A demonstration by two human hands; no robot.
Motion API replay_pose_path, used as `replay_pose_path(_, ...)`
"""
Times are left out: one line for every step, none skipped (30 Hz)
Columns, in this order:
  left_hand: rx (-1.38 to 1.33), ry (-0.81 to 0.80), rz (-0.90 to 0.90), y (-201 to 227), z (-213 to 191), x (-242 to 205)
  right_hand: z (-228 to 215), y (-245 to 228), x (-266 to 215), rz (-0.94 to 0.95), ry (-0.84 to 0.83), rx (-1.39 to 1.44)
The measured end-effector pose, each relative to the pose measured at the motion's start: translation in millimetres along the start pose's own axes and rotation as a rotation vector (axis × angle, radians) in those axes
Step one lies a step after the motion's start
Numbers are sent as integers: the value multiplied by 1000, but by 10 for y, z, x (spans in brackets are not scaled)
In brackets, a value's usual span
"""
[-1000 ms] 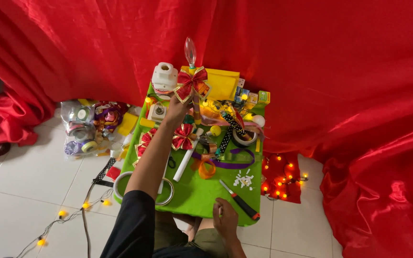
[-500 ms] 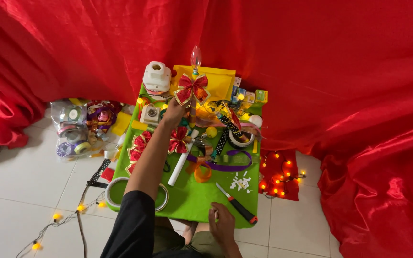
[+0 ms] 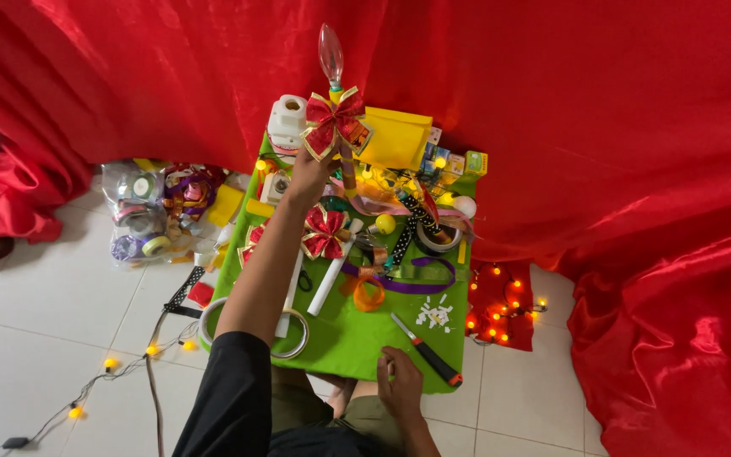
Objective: Wrapping a small cardboard tube with yellow paper and securing it with adhesive tape.
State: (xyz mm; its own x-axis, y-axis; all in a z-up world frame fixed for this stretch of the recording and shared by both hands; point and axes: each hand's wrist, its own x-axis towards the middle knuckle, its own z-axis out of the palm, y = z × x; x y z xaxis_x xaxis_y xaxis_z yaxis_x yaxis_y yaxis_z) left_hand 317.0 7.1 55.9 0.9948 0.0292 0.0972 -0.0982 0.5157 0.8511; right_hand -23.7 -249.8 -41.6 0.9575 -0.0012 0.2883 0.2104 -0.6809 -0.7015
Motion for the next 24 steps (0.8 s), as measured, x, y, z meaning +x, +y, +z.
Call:
replay_pose_path(3, 5, 3, 134, 58, -107, 0, 1, -6, -3, -4, 4)
replay_pose_path(6, -24, 25, 268, 118, -214, 0, 1, -13, 26, -16, 3)
replay_pose_path(9, -55, 46, 396, 189, -319, -3, 3, -24, 57, -25, 1)
replay_pose_path(12, -53, 48, 438, 213, -454, -14, -32, -8, 56, -27, 4)
replay_pose_path(22, -56, 73, 470, 251, -585, -30, -68, -2, 63, -27, 12)
replay_pose_path(32, -60, 98, 501, 290, -716, -47, -103, 5, 70, -26, 20)
replay_pose_path(32, -65, 96, 344, 238, -858, -50, -114, 23, 73, -22, 20)
replay_pose_path(128, 57, 87, 189, 183, -1001, -53, -126, 39, 57, -21, 47)
replay_pose_path(219, 177, 78, 29, 144, -1138, -71, -132, 61, 39, -17, 69)
replay_pose_path(215, 169, 78, 88, 219, -1353, -118, -236, 106, 41, -10, 65)
replay_pose_path(166, 116, 83, 133, 298, -1562, -171, -327, 157, 9, -2, 100)
replay_pose_path(116, 64, 87, 177, 373, -1768, -224, -415, 211, -23, 5, 136)
replay_pose_path(112, 58, 82, 91, 403, -1929, -262, -499, 261, -18, 10, 130)
replay_pose_path(114, 85, 62, 7, 432, -2089, -300, -583, 313, -59, 38, 83)
replay_pose_path(119, 111, 41, -67, 442, -2245, -317, -675, 368, -100, 66, 38)
replay_pose_path(118, 104, 36, -159, 472, -2328, -372, -796, 447, -94, 71, 35)
replay_pose_path(168, 170, 43, -250, 509, -2407, -434, -913, 536, -75, 17, -42)
replay_pose_path(218, 236, 50, -336, 543, -2491, -496, -1034, 623, -56, -37, -119)
replay_pose_path(214, 231, 51, -336, 647, -2536, -472, -972, 644, -55, -32, -123)
replay_pose_path(154, 251, 64, -332, 746, -2585, -447, -914, 663, 15, -64, -184)
replay_pose_path(92, 272, 82, -327, 849, -2618, -424, -852, 702, 82, -94, -246)
replay_pose_path(86, 266, 86, -411, 881, -2648, -434, -819, 711, 79, -87, -250)
replay_pose_path(65, 297, 102, -502, 917, -2677, -451, -779, 726, 97, -111, -284)
replay_pose_path(44, 328, 118, -593, 954, -2702, -466, -740, 744, 116, -134, -317)
